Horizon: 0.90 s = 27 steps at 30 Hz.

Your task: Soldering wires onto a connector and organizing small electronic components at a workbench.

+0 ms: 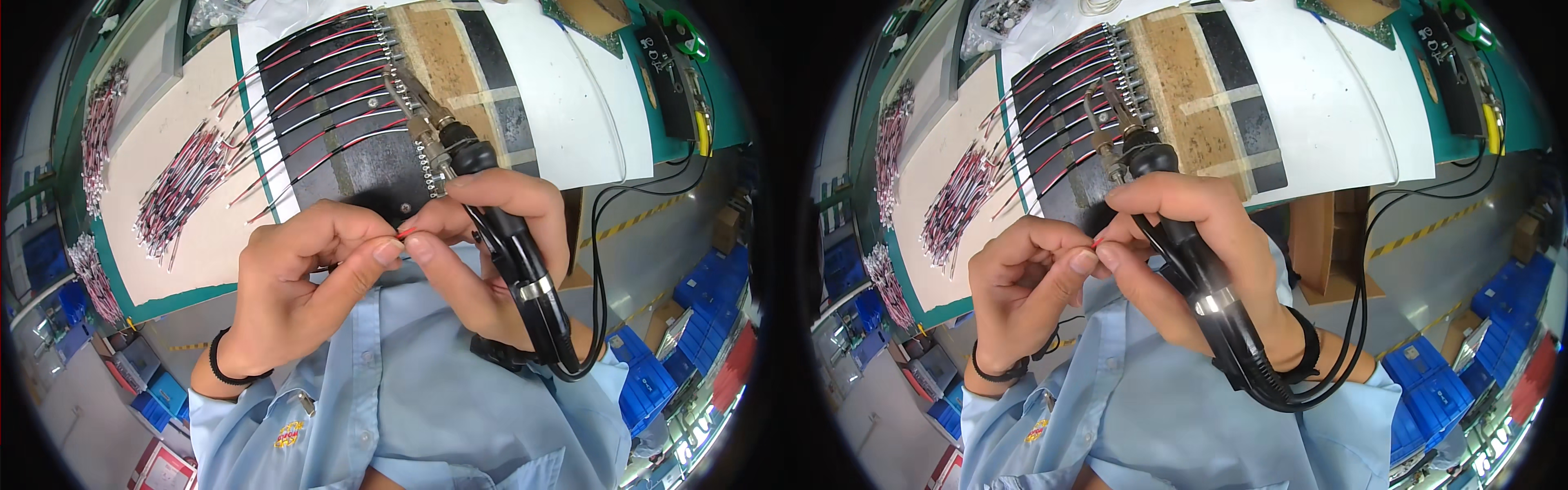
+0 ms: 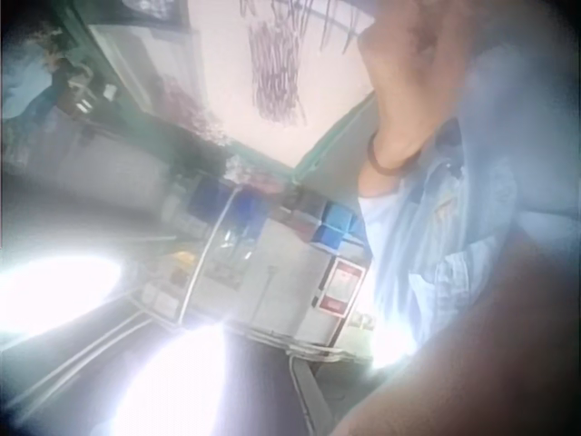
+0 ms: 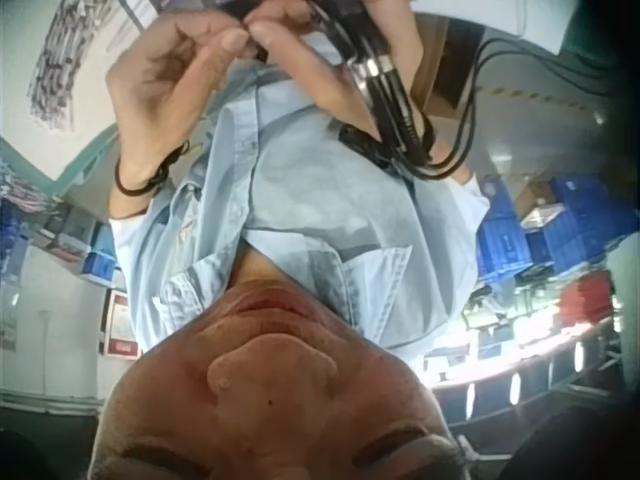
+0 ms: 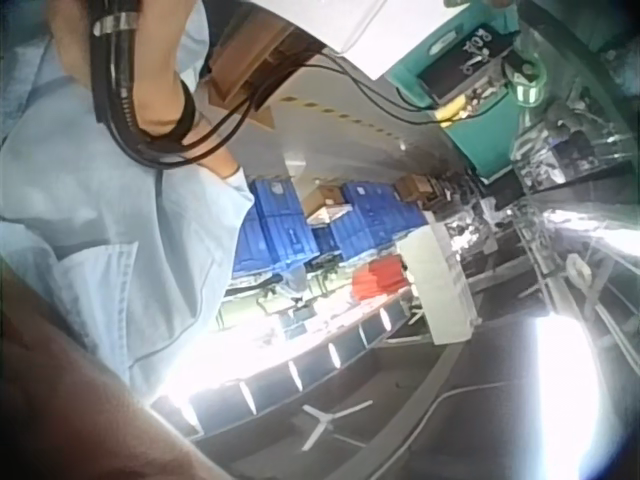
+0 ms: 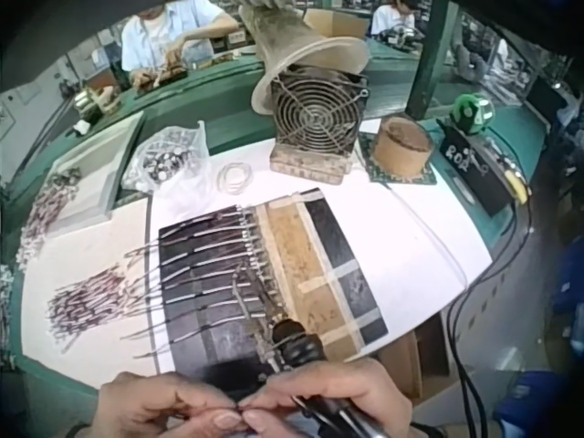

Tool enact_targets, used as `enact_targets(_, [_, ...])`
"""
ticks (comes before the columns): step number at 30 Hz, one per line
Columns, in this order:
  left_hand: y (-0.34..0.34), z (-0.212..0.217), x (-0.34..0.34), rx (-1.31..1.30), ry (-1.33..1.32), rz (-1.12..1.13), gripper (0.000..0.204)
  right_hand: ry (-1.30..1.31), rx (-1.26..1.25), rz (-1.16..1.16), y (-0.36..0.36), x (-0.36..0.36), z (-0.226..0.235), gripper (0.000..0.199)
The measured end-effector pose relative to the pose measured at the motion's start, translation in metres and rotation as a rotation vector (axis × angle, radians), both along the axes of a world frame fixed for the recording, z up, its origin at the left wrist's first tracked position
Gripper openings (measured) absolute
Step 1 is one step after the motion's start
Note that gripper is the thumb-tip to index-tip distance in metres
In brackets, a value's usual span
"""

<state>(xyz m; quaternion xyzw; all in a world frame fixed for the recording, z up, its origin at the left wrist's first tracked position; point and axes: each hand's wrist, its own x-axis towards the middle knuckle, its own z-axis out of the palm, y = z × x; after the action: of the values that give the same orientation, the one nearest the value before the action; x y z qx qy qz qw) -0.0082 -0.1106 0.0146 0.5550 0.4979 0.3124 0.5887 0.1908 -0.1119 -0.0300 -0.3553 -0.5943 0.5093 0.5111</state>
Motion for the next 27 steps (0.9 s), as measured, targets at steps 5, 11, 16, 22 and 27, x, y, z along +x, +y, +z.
enact_targets(5, [0.002, -0.005, 0.0, -0.036, -0.096, 0.084, 0.01, 0.081, -0.045, -0.165, -0.002, -0.009, -0.005, 0.047])
enact_targets(11, [0.005, -0.009, 0.008, -0.126, -0.22, 0.131, 0.012, 0.124, -0.076, -0.17, -0.001, -0.007, -0.005, 0.043])
enact_targets(16, [0.022, -0.009, 0.014, -0.142, 0.005, 0.05, 0.011, -0.191, 0.101, -0.188, 0.007, 0.005, -0.014, 0.042])
enact_targets(22, [0.059, -0.02, 0.014, -0.246, 0.159, 0.046, 0.017, -0.248, 0.21, -0.264, 0.012, 0.036, -0.024, 0.036])
enact_targets(27, [0.076, -0.012, 0.016, -0.291, 0.16, 0.007, 0.014, -0.414, 0.283, -0.236, 0.01, 0.046, -0.024, 0.052])
